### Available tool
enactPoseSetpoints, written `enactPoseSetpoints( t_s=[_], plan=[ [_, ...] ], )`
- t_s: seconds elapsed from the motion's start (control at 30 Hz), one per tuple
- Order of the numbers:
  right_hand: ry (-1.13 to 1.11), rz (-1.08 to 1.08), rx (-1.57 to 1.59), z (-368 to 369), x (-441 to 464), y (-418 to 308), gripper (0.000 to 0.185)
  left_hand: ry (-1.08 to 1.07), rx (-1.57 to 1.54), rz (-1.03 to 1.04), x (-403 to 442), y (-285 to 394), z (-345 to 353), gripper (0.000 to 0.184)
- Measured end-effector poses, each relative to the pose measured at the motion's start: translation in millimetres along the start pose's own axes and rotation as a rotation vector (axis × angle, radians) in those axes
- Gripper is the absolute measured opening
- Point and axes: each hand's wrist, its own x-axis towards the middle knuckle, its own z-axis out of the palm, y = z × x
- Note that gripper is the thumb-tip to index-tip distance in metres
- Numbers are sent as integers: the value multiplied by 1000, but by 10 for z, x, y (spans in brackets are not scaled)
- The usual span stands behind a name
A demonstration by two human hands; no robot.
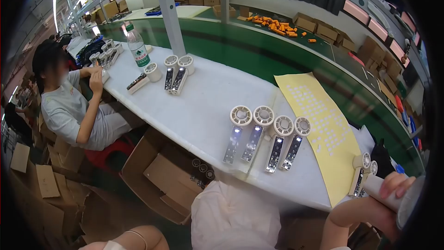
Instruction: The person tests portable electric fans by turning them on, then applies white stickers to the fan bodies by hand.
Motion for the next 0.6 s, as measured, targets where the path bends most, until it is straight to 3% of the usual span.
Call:
enactPoseSetpoints(
  t_s=[0.07,0.1,0.13,0.23,0.27,0.37,0.4,0.43,0.47,0.53,0.6],
  plan=[
    [20,-146,-14,-35,-3,-111,44,2,-159,-138,-69,-99,-22,29],
    [61,-268,-25,-34,24,-196,40,81,-47,-258,-118,-97,19,30],
    [103,-389,-33,-19,53,-277,36,65,-37,-536,-245,-6,-137,30],
    [236,-736,-45,116,90,-420,25,663,-407,-519,-796,-541,-201,80],
    [241,-892,40,445,232,-121,26,620,-439,-791,-833,-731,-199,82],
    [178,-395,-118,204,36,147,48,217,231,-1087,-1080,-1328,103,58],
    [156,-228,-172,75,-22,214,56,114,210,-1042,-1053,-1484,274,62],
    [174,-202,-129,-17,-62,219,56,19,202,-1191,-1164,-1580,272,78],
    [193,-177,-85,-109,-105,225,56,-112,256,-1257,-1293,-1693,266,79],
    [264,-399,221,-299,-152,146,42,-330,337,-1287,-1492,-1845,317,80],
    [296,-278,116,-364,-322,163,46,-471,439,-1328,-1651,-1942,365,81]
  ],
)
